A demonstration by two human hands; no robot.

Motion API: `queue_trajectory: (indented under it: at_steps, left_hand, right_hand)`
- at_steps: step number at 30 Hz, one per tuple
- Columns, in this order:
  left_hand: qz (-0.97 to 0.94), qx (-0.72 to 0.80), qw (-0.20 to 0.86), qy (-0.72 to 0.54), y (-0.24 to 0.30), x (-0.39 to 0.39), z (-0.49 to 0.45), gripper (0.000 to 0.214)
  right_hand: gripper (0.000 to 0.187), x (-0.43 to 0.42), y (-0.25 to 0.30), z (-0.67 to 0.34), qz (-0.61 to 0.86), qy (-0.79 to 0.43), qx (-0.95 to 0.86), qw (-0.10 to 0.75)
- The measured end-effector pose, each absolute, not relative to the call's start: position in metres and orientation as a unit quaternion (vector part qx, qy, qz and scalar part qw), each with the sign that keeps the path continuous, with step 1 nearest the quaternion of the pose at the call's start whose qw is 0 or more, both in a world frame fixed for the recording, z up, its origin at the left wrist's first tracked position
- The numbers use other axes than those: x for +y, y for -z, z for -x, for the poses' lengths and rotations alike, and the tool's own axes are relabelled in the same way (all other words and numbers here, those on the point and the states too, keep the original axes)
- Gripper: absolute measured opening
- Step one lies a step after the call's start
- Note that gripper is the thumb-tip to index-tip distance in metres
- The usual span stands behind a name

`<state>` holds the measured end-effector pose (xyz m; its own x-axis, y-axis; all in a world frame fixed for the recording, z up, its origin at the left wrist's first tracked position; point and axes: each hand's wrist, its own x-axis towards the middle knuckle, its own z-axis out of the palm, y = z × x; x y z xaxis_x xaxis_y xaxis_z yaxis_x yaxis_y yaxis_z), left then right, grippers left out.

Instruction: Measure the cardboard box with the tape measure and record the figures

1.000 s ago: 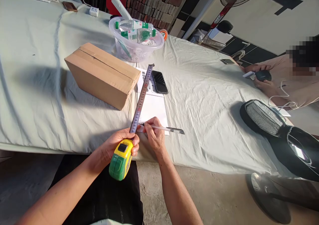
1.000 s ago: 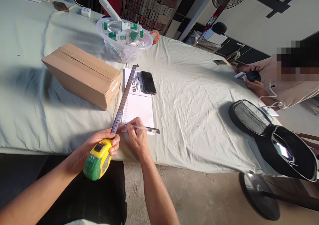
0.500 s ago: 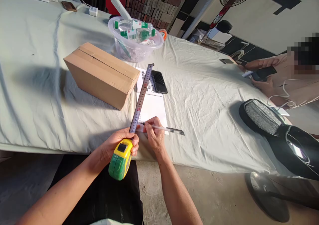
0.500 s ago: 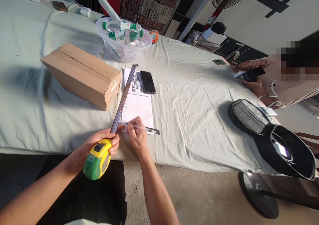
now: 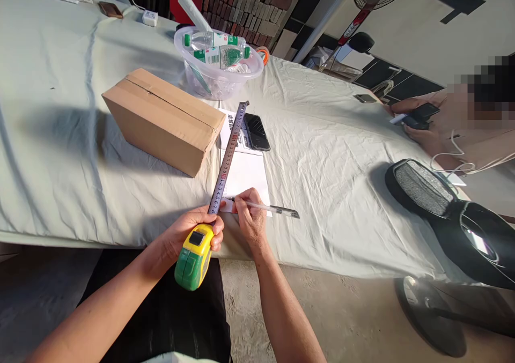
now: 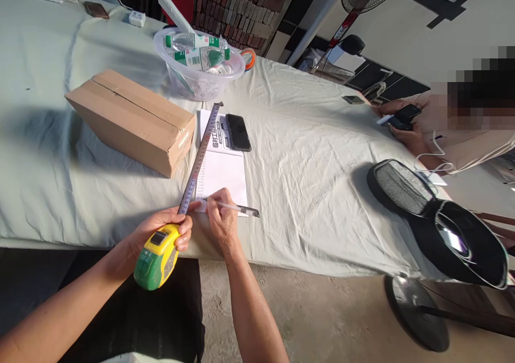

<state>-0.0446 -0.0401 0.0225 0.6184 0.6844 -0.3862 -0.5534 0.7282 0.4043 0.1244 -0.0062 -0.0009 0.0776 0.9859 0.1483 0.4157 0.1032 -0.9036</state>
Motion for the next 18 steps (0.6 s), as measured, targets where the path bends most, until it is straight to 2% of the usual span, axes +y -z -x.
queue_trajectory:
  at_steps: [8,18]
  left_hand:
    - [-0.126,0.263,0.889,-0.353,-0.0262,-0.0411,0.0437,0.006]
    - [-0.138,0.264,0.886,-0.355,-0.0277,-0.0405,0.0436,0.008]
  right_hand:
    - [0.015,-0.0061,0.0011,-0.1246,0.587,-0.313,-0.606,0.435]
    - [0.015,-0.0061,0.002,-0.125,0.58,-0.316,-0.612,0.435]
